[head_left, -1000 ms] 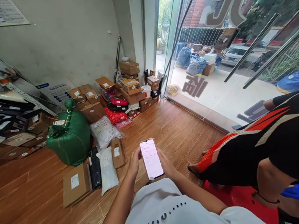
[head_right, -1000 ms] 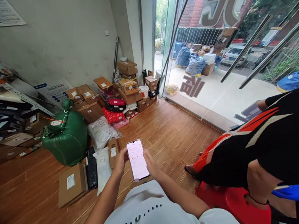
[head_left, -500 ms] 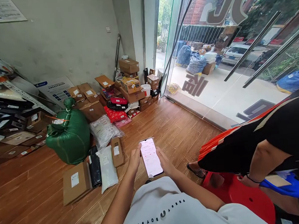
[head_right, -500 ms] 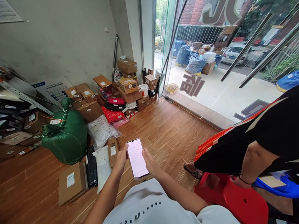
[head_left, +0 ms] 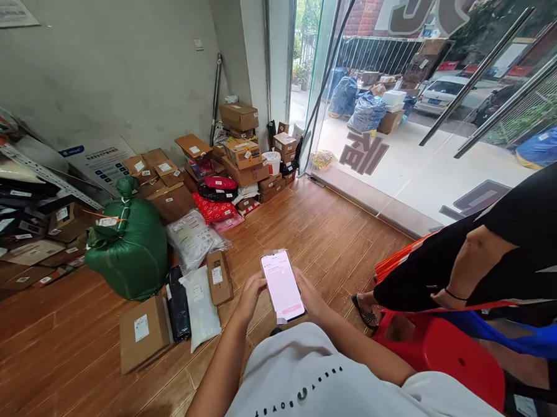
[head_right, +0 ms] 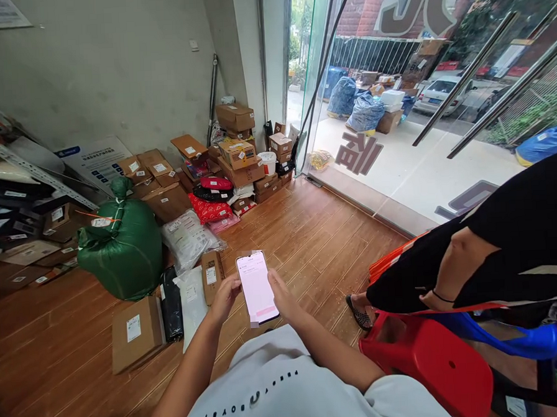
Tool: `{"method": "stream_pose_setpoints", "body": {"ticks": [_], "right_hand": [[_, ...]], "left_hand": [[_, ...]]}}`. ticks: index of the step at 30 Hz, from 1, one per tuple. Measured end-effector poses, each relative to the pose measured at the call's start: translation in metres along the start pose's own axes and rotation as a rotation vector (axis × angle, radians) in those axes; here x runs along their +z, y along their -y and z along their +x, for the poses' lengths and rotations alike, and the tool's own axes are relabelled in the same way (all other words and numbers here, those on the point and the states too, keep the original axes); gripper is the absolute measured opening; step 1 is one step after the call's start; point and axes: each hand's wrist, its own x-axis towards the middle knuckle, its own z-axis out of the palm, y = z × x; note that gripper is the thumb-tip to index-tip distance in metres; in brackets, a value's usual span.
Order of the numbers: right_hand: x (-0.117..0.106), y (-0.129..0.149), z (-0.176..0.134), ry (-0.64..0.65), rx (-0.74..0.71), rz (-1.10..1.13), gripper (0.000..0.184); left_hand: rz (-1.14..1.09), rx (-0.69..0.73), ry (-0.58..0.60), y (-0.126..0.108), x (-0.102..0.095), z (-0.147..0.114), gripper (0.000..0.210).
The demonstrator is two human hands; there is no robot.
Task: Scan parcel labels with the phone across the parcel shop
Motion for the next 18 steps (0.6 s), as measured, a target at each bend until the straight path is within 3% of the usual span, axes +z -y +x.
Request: {"method": "stream_pose_setpoints", "body": {"ticks": [7,13,18], "right_hand": [[0.002,0.002,-0.002,0.019,0.004,-0.014,0.048],[0.001,0.003,0.002,-0.003,-0.009,-0.019,0.049],[0.003,0.002,0.006,-0.005,0.006,0.144,0.050]], "left_hand": [[0.026,-0.045,-0.106,0.007,0.001,0.007,0.055],[-0.039,-0.051,-0.172,0.002,0.005,0.010,0.055],[-0.174,-0.129,-0.059,0.019,-0.009,0.013,0.062]]}}
